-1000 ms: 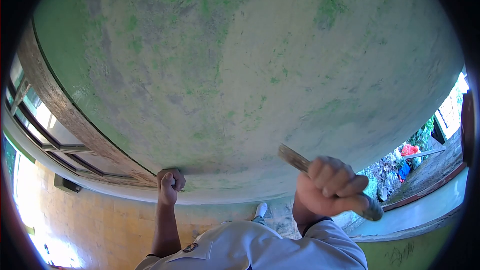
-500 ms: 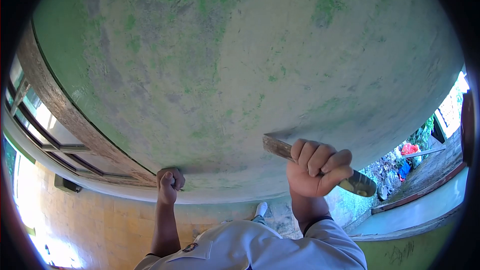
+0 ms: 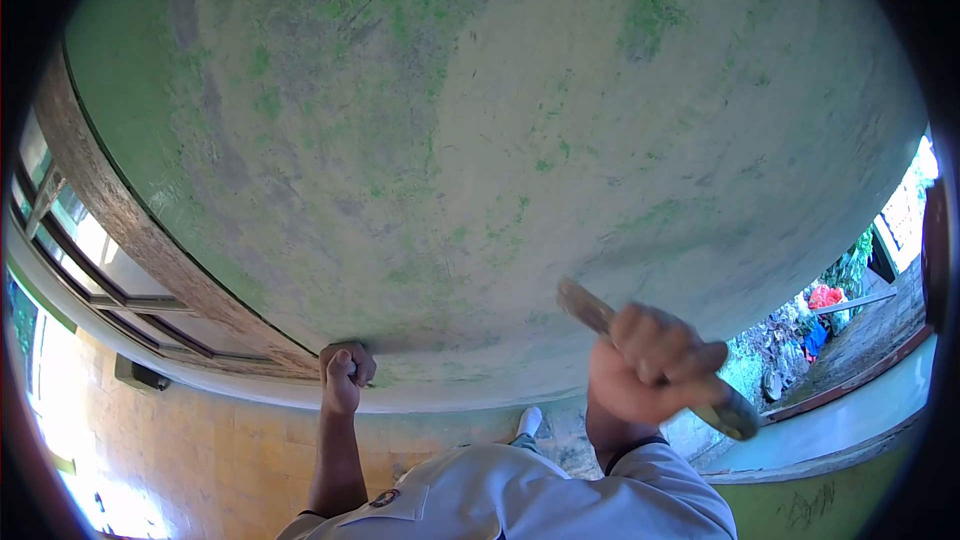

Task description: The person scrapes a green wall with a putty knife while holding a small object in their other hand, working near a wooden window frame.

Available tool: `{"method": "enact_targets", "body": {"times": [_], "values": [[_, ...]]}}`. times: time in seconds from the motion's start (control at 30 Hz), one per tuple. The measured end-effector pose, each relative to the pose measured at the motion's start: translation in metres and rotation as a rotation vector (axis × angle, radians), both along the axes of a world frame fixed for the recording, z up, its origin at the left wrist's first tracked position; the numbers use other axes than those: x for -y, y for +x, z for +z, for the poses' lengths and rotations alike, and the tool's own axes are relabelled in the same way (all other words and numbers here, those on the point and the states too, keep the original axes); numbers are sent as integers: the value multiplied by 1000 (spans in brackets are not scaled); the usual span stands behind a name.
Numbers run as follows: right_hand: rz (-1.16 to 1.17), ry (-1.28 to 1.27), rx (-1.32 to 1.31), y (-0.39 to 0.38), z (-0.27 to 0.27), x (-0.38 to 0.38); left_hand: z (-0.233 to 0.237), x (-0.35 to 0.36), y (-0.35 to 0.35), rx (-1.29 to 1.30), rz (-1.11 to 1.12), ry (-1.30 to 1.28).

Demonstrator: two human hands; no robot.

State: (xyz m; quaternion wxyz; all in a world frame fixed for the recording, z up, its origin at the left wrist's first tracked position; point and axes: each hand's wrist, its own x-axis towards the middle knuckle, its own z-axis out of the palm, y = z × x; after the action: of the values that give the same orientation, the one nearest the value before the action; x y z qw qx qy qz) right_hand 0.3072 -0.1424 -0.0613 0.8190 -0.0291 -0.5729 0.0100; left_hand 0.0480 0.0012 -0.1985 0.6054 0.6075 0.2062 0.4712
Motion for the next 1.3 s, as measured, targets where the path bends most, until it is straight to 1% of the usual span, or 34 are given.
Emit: {"method": "enact_targets", "body": {"times": [0.03,0.1,0.17,0.27,0.3,0.37,0.5,0.53,0.6,0.63,0.7,0.73,0.83,0.9,0.97,1.0,1.1,1.13,1.17,1.23,1.3], "values": [[-1,-4,-2,0,0,-6,0,1,0,-5,5,2],[114,-111,-45,1,0,-11,-3,2,0,-3,3,-3],[70,-101,-51,-3,1,-3,-1,2,-2,-2,5,1],[35,79,-104,-6,2,11,0,0,0,40,-17,-21],[37,78,-103,-5,0,5,0,1,-1,41,-14,-25],[-39,23,-44,0,-4,-12,-1,2,-1,39,-15,-32],[-23,-33,-41,-1,-1,-1,0,3,-1,38,-16,-26],[-25,-28,-39,-3,1,4,1,2,0,42,-19,-25],[20,73,-77,-6,6,13,2,1,0,45,-27,-19],[23,71,-75,-5,4,6,1,1,-1,42,-33,-20],[1,-26,-30,0,-2,-13,-2,1,-2,42,-24,-23],[25,-63,-99,-1,1,-12,-3,1,-1,42,-18,-23],[4,-22,-62,-5,4,1,-2,1,-2,39,-22,-25],[23,17,-90,-7,4,7,-1,0,-2,38,-27,-20],[-56,41,-53,-8,4,3,-1,0,-2,32,-33,-24],[-40,-59,-28,-4,1,-9,-1,1,-2,28,-21,-28],[-18,-78,-93,-3,1,-4,-3,0,-1,31,-12,-30],[-19,-64,-39,-2,0,-1,-3,1,-2,30,-14,-31],[-20,-61,-39,-2,1,5,-3,0,-3,30,-15,-28],[22,29,24,-5,4,13,-2,0,-3,28,-29,-20],[-17,31,32,-5,4,2,0,1,-2,12,-6,-12]]}}
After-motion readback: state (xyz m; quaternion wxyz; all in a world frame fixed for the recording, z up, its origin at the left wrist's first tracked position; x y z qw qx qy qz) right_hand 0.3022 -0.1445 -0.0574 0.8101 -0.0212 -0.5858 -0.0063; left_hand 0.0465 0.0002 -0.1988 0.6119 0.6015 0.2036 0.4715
